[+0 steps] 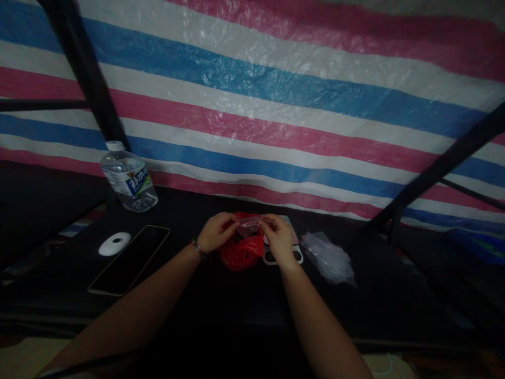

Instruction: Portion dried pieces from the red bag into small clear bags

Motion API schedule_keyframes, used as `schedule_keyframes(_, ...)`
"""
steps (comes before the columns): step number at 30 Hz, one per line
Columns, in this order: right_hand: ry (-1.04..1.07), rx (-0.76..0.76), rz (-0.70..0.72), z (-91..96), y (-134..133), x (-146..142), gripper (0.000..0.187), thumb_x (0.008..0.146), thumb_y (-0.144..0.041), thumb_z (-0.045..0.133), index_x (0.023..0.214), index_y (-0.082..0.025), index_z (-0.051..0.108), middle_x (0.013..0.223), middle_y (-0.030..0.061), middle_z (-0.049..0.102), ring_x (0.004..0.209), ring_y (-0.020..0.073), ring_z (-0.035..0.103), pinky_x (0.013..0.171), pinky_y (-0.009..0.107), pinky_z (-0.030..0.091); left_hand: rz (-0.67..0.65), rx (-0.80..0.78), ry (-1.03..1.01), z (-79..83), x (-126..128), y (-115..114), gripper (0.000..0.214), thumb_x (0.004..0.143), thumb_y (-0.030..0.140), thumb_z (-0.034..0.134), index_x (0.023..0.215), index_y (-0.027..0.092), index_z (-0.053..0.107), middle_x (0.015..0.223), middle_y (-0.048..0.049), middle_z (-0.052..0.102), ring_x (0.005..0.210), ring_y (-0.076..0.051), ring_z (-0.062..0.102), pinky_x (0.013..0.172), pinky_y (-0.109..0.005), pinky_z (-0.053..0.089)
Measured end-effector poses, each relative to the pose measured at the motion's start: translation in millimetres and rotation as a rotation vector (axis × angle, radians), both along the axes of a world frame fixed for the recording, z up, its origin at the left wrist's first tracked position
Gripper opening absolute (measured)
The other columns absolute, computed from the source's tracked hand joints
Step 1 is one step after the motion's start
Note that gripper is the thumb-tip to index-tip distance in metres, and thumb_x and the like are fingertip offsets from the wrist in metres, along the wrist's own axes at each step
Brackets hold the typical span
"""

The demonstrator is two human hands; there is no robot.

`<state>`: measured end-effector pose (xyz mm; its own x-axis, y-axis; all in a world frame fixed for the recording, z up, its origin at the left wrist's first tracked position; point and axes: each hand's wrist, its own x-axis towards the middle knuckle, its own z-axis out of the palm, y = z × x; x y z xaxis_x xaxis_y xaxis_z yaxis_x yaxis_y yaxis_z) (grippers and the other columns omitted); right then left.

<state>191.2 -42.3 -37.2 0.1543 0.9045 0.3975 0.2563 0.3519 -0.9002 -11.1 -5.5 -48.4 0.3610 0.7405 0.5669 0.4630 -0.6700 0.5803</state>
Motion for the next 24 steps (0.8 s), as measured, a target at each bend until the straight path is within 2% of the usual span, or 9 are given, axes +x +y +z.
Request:
schedule_keyframes(4,0.025,-0.009,-0.053,4.6,3.8,1.0,0.016,0.075,-0.035,0.063,0.079,-0.020,0.064,0.073,0.0024,0.067,0.068,0.0183,0.063,0.066,0.031,0.052,0.109,-0.109,-0.263,4.3,7.2,2.7,0.023,0.087,0.039,0.051,0.091,0.018,0.060,0.081,-0.0029,0.066,0.072,-0.015,0.062,0.066,-0.027,0.050)
schedule_keyframes(7,0.130,0.005,-0.055,8.4,6.4,3.2,0.017,0.077,-0.036,0.061,0.082,-0.019,0.061,0.072,0.0018,0.065,0.067,0.0172,0.063,0.064,0.030,0.052,-0.004,-0.234,-0.423,14.9,16.4,3.7,0.036,0.082,0.040,0.059,0.108,0.017,0.054,0.086,-0.0040,0.067,0.074,-0.016,0.065,0.067,-0.027,0.052)
schedule_keyframes(9,0.126,0.007,-0.023,10.4,8.1,6.2,0.022,0.075,-0.035,0.064,0.091,-0.020,0.061,0.075,0.0017,0.065,0.069,0.0165,0.063,0.065,0.029,0.052,-0.107,-0.324,-0.408,24.2,21.2,3.5,0.046,0.078,0.039,0.064,0.116,0.016,0.050,0.083,-0.0036,0.067,0.069,-0.016,0.065,0.062,-0.027,0.052)
schedule_keyframes(12,0.089,-0.060,0.068,13.8,10.3,12.3,0.036,0.068,-0.031,0.070,0.100,-0.020,0.061,0.075,0.0008,0.066,0.067,0.0158,0.062,0.063,0.028,0.052,-0.157,-0.369,-0.317,41.6,26.2,3.3,0.043,0.079,0.037,0.063,0.116,0.017,0.052,0.080,-0.0037,0.067,0.064,-0.016,0.065,0.055,-0.025,0.051)
schedule_keyframes(15,0.228,-0.176,0.152,19.5,11.2,18.6,0.030,0.064,-0.032,0.071,0.090,-0.019,0.061,0.069,-0.0009,0.065,0.062,0.0149,0.062,0.059,0.027,0.052,-0.134,-0.350,-0.295,61.0,34.1,4.1,0.045,0.077,0.035,0.065,0.117,0.018,0.052,0.078,-0.0025,0.067,0.064,-0.016,0.065,0.053,-0.025,0.050)
schedule_keyframes(17,0.360,-0.210,0.162,25.5,10.6,24.1,0.030,0.063,-0.034,0.071,0.086,-0.019,0.059,0.069,-0.0019,0.064,0.060,0.0140,0.062,0.059,0.028,0.053,-0.127,-0.381,-0.305,71.8,42.8,3.6,0.055,0.074,0.034,0.068,0.122,0.017,0.048,0.075,-0.0014,0.067,0.064,-0.017,0.066,0.054,-0.026,0.050)
schedule_keyframes(19,0.402,-0.221,0.155,33.4,8.7,33.4,0.032,0.062,-0.035,0.072,0.086,-0.019,0.058,0.070,-0.0023,0.064,0.059,0.0139,0.062,0.060,0.029,0.053,-0.139,-0.440,-0.296,80.1,53.4,0.6,0.061,0.072,0.033,0.069,0.125,0.015,0.045,0.073,-0.0014,0.067,0.062,-0.018,0.066,0.054,-0.027,0.051)
schedule_keyframes(22,0.238,-0.185,0.139,47.4,3.3,59.6,0.042,0.061,-0.034,0.074,0.097,-0.019,0.058,0.076,-0.0010,0.065,0.064,0.0159,0.063,0.064,0.031,0.053,-0.167,-0.466,-0.204,89.8,71.4,-9.6,0.056,0.072,0.029,0.068,0.122,0.015,0.047,0.073,-0.0024,0.068,0.060,-0.018,0.065,0.054,-0.027,0.050)
schedule_keyframes(24,0.051,-0.083,0.113,56.6,-1.9,85.3,0.052,0.060,-0.031,0.076,0.108,-0.020,0.058,0.086,0.0011,0.067,0.075,0.0170,0.064,0.073,0.033,0.052,-0.187,-0.455,-0.109,95.7,86.0,-18.1,0.049,0.073,0.026,0.067,0.118,0.015,0.052,0.075,-0.0027,0.068,0.062,-0.017,0.065,0.055,-0.026,0.049)
